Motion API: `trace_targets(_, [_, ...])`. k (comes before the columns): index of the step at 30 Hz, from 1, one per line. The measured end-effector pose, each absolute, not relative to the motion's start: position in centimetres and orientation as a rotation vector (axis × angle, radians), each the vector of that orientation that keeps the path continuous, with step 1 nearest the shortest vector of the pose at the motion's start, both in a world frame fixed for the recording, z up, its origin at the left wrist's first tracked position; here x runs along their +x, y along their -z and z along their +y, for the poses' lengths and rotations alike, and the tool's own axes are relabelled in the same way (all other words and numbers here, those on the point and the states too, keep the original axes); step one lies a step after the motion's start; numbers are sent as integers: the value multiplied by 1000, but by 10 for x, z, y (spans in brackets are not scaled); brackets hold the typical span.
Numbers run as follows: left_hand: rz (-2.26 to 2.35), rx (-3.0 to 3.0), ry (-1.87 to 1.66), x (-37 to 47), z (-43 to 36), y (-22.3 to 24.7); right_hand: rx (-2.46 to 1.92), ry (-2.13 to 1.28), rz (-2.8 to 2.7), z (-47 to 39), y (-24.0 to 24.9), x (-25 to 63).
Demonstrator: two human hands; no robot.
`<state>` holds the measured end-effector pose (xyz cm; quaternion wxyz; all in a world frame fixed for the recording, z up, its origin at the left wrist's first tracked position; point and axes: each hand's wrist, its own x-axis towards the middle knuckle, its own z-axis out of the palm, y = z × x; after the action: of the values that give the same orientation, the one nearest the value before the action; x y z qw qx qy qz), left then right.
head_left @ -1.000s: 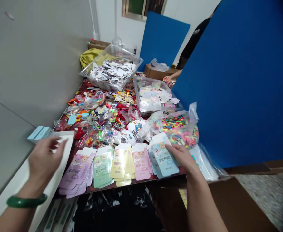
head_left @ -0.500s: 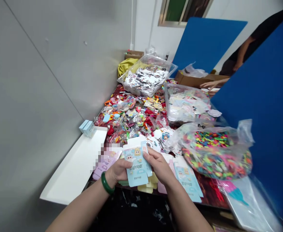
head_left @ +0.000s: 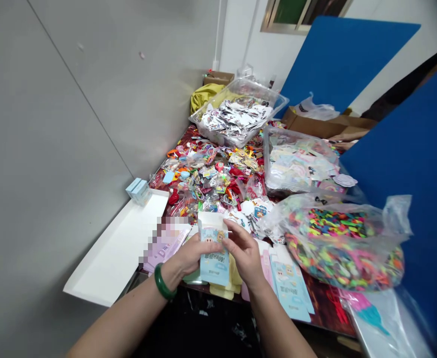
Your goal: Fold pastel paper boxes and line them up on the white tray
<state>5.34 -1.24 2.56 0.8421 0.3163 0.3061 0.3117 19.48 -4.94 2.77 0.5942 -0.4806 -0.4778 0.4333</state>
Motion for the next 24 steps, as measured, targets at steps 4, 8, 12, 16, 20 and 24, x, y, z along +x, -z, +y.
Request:
trace_targets(4, [776,814,-694,58,-13,-25,-1183,-1063,-1004,-45,-22,195])
trace_targets(8, [937,1056,-908,56,-16,-24,-1176,-1192,-844,-41,-8,197])
trace_targets(12, [941,1214,-999,54,-17,-20,-1099,-1290,-742,-41,-1,195])
trace_targets(16, [1033,1280,-994,50,-12,-16,-1046,-1283,-701,-43,-6,187])
trace_targets(20, [1140,1348,-981,45,-4,-15,-1143,-1222,-830,-45,-13,182])
trace_targets(24, [983,1166,-884,42,-2,-22,-1257,-1152,-1016,-45,-18,184])
